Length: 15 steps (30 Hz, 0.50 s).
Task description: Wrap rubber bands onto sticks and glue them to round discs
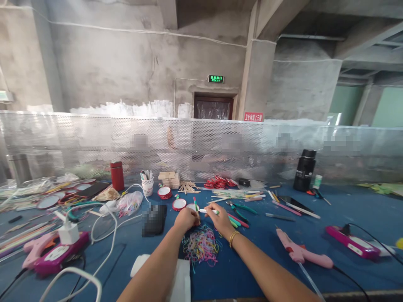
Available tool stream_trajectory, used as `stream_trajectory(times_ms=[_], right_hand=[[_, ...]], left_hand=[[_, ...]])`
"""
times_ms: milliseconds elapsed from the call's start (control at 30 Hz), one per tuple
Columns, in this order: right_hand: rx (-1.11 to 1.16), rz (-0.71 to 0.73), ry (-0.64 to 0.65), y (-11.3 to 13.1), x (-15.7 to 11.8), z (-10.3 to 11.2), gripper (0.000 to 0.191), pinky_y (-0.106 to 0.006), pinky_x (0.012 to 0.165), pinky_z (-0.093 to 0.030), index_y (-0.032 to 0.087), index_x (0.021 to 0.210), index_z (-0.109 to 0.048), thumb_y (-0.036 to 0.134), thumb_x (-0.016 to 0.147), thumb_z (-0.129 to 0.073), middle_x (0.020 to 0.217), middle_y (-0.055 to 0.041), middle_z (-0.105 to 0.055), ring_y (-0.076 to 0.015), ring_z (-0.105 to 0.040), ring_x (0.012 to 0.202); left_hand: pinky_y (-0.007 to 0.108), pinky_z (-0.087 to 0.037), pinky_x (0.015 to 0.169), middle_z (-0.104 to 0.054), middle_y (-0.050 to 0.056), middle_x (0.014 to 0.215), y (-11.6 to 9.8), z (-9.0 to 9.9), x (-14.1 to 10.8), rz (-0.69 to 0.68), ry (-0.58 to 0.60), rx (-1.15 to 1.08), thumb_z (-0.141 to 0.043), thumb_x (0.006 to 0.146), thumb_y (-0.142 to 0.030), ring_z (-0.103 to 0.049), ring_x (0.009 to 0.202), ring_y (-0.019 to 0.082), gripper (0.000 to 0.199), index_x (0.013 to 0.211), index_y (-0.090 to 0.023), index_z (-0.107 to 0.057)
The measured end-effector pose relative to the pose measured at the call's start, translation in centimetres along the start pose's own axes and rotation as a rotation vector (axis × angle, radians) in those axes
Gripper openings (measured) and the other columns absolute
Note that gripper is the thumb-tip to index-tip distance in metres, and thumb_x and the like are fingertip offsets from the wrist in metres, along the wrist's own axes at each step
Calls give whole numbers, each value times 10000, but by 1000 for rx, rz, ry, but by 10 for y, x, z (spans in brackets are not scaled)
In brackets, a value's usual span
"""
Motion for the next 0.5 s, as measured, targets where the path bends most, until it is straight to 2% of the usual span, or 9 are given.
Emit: stream_trajectory(times_ms=[200, 500], right_hand=[[-5, -16, 5, 1, -1, 1, 246, -239, 615, -380, 184, 684, -582, 344, 827, -462, 657, 1, -629, -137, -528, 613], [-39, -3, 8, 1, -1, 2, 267, -241, 579, -366, 189, 703, -594, 364, 835, -443, 664, -3, -633, -131, -501, 576]], left_hand=[[181, -381, 492, -656, 32, 623, 0, -1, 1, 24, -1, -21, -579, 659, -199, -547, 531, 98, 128, 677, -136, -689], [198, -434, 564, -672, 29, 673, -14, 4, -10, 73, 10, 28, -608, 698, -265, -585, 592, 119, 136, 705, -160, -694]])
Point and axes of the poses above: each hand's wrist, its own x-axis towards the middle knuckle, its own z-axis out of the back of the hand, y = z × x, the point moved 4 cm from there along x, towards the middle knuckle
